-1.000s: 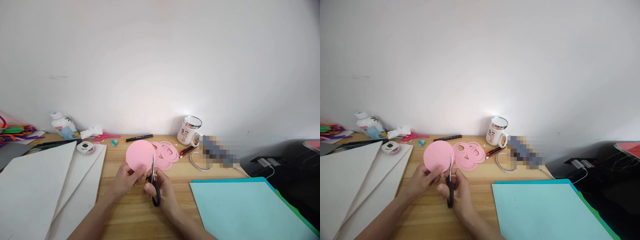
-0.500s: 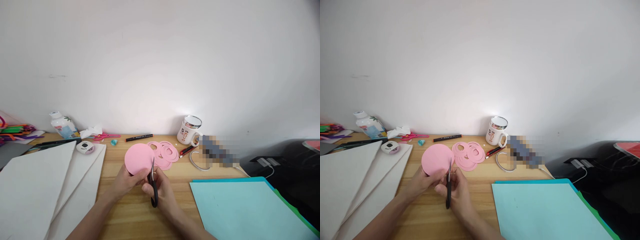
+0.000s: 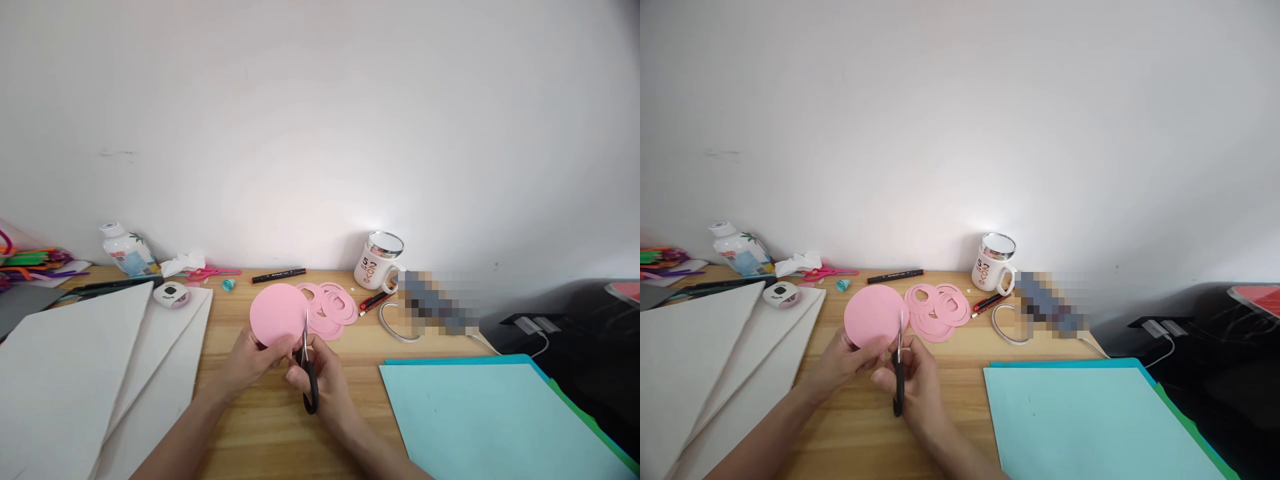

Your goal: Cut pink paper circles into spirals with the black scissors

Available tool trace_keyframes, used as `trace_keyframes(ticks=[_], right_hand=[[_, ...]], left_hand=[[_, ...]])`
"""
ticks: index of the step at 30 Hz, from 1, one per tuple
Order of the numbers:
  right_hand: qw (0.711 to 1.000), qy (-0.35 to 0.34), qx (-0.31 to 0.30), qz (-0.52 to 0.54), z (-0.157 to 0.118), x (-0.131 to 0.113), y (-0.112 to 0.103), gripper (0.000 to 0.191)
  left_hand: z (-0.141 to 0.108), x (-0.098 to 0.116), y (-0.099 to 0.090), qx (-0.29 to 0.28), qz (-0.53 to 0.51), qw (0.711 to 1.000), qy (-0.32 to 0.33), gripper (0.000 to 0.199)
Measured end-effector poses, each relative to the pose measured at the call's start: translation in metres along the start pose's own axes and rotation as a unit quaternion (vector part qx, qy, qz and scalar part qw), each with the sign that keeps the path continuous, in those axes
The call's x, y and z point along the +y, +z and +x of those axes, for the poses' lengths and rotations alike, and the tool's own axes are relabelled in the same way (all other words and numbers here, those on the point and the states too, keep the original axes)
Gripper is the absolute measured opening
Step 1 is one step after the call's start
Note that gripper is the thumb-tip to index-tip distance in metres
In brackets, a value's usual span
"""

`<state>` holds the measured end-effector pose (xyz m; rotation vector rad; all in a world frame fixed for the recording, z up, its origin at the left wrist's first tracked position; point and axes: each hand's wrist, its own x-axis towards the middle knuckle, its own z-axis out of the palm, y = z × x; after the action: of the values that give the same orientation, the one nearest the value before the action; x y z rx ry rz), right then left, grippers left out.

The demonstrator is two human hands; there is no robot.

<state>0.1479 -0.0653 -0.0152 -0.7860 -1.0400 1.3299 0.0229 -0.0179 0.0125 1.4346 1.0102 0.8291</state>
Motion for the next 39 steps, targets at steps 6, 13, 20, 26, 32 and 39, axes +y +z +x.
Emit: trace_keyframes(ticks=[6, 13, 20, 26, 32, 39], right_hand=[[1.000, 0.005, 0.005, -0.011, -0.001, 0.002, -0.001, 0.037], [0.999, 0.028, 0.012, -0.030, -0.002, 0.005, -0.003, 0.037], [0.999, 0.034, 0.010, -0.010, -0.003, 0.008, -0.001, 0.036], [1.000, 0.023, 0.001, 0.007, -0.001, 0.002, 0.002, 0.039], [1.000, -0.007, 0.015, 0.026, 0.003, -0.003, 0.003, 0.040], [1.000, 0.005, 0.007, 0.021, 0.002, 0.001, 0.001, 0.039]], left_hand=[[0.001, -0.004, -0.002, -0.013, 0.004, 1.000, 0.021, 0.027], [0.002, -0.003, -0.004, -0.003, 0.055, 0.998, 0.013, 0.040], [0.002, 0.000, 0.000, -0.034, -0.009, 0.999, 0.004, 0.038], [0.000, 0.003, 0.001, -0.018, -0.026, 0.999, -0.009, 0.027], [0.000, 0.005, 0.001, -0.007, -0.031, 0.999, -0.023, 0.026], [0.001, 0.001, -0.001, -0.015, -0.031, 0.999, -0.019, 0.026]])
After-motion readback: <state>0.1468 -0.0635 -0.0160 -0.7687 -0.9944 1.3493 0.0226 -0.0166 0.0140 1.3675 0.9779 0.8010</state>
